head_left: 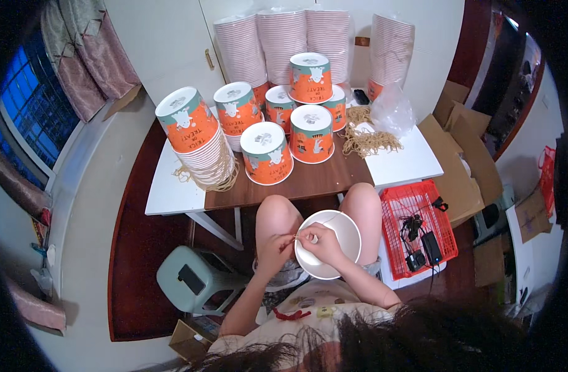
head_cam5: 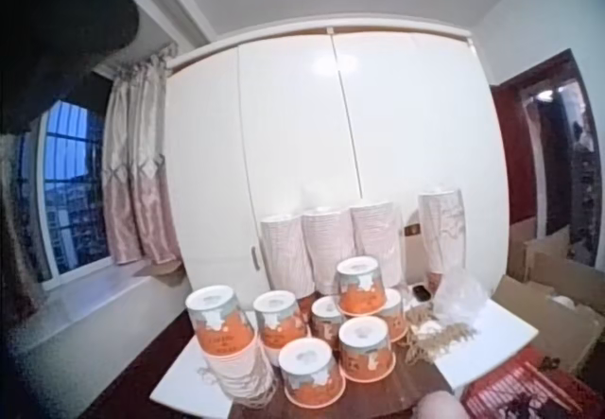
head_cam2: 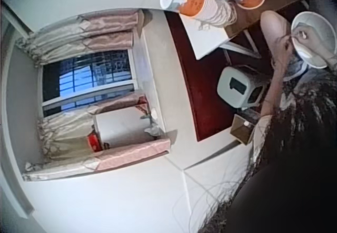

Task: The person is attaching elastic straps to paper treat buckets.

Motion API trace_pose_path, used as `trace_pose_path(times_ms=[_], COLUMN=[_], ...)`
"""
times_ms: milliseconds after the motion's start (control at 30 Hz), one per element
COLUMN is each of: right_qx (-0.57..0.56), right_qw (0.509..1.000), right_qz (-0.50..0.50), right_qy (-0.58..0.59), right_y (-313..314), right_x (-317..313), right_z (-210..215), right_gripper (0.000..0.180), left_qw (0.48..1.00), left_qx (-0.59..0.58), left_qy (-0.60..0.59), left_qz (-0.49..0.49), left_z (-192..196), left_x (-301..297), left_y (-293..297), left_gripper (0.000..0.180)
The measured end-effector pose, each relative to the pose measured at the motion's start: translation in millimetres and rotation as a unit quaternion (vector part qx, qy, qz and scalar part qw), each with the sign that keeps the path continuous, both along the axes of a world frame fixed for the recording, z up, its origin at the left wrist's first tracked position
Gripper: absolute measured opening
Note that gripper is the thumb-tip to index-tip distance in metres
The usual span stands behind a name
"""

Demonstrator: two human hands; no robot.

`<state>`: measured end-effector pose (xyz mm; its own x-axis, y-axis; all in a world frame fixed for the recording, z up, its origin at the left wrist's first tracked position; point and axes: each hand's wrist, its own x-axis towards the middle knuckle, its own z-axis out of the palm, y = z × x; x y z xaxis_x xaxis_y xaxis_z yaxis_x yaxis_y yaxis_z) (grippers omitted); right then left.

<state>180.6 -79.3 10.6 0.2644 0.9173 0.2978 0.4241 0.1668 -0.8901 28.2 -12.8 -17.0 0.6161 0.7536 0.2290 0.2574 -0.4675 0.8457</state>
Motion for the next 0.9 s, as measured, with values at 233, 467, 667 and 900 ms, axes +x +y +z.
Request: trace_pose_path(times_ms=[233,467,667,900], right_qx=[0.026,0.019,0.021,0.016], right_qw=[1.0,1.0,1.0,1.0], right_qz=[0.0,0.001,-0.004,-0.007], right_qy=[-0.001,0.003,-0.003,0.004], right_y=[0.9,1.2,0.7,1.6], right_x=[1.5,0.3,1.4,1.4], right_z=[-5.2,-3.5,-2.0,-3.5], right_gripper=[0.009,0.009,0.01,0.011], left_qw=[0.989,0.984,0.985,0.992], left_qx=[-0.002,0.083,0.153,0.082], left_qy=[-0.043,-0.132,-0.058,-0.089], left_qz=[0.142,0.086,0.047,0.047], left_z=[8.1,25.3,24.4,16.0], left_x=[3.2,14.0,13.6,13.5], left_y=[-7.3,-5.3,-1.4,-3.4], left_gripper=[0.011,0.01,0.011,0.012])
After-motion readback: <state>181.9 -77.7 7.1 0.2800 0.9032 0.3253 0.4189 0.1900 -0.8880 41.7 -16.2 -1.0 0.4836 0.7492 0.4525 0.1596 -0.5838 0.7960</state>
